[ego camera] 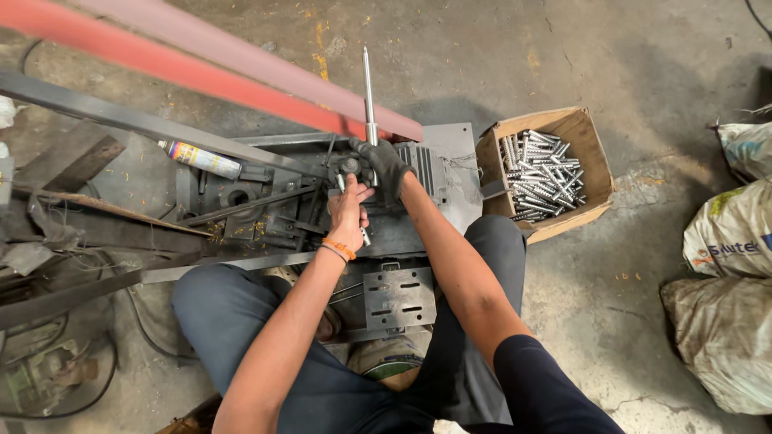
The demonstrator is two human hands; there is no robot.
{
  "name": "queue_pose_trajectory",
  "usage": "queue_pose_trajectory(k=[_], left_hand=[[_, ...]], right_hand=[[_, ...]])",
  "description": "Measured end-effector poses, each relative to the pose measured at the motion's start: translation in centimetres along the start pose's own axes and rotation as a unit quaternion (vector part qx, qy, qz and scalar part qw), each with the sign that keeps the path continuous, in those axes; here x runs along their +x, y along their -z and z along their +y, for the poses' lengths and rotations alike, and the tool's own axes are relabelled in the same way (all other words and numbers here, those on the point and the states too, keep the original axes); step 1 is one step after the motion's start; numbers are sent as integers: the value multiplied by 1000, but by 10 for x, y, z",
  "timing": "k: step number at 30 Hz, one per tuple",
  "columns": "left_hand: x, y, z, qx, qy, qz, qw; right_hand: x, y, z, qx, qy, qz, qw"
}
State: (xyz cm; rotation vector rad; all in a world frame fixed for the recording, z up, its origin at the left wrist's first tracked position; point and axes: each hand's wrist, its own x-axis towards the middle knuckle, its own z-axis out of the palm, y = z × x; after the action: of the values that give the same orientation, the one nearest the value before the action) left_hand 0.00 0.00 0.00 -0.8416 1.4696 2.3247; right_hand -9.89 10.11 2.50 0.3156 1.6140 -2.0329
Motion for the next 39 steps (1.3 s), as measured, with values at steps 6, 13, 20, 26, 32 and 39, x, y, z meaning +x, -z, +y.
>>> queue_pose_trajectory(k=[6,13,20,26,32,39], left_hand=[[4,3,-2,-3,2,-8,1000],[2,1,-4,-1,-11,5,1000],[0,0,0,-3,-2,4,1000],[-2,-3,2,3,-4,11,1000],[-1,-3,0,-4,-6,7,1000],[-2,-10,0,-14,-1,12,1000]], right_hand=[[9,6,7,-19,9,-1,1000],[5,5,7,-9,11,-13,1000],[7,1,6,-7,20,-9,1000],[5,0,4,-20,15,1,1000],[7,5,7,-17,15,-6,1000],[17,15,13,3,15,-34,999]])
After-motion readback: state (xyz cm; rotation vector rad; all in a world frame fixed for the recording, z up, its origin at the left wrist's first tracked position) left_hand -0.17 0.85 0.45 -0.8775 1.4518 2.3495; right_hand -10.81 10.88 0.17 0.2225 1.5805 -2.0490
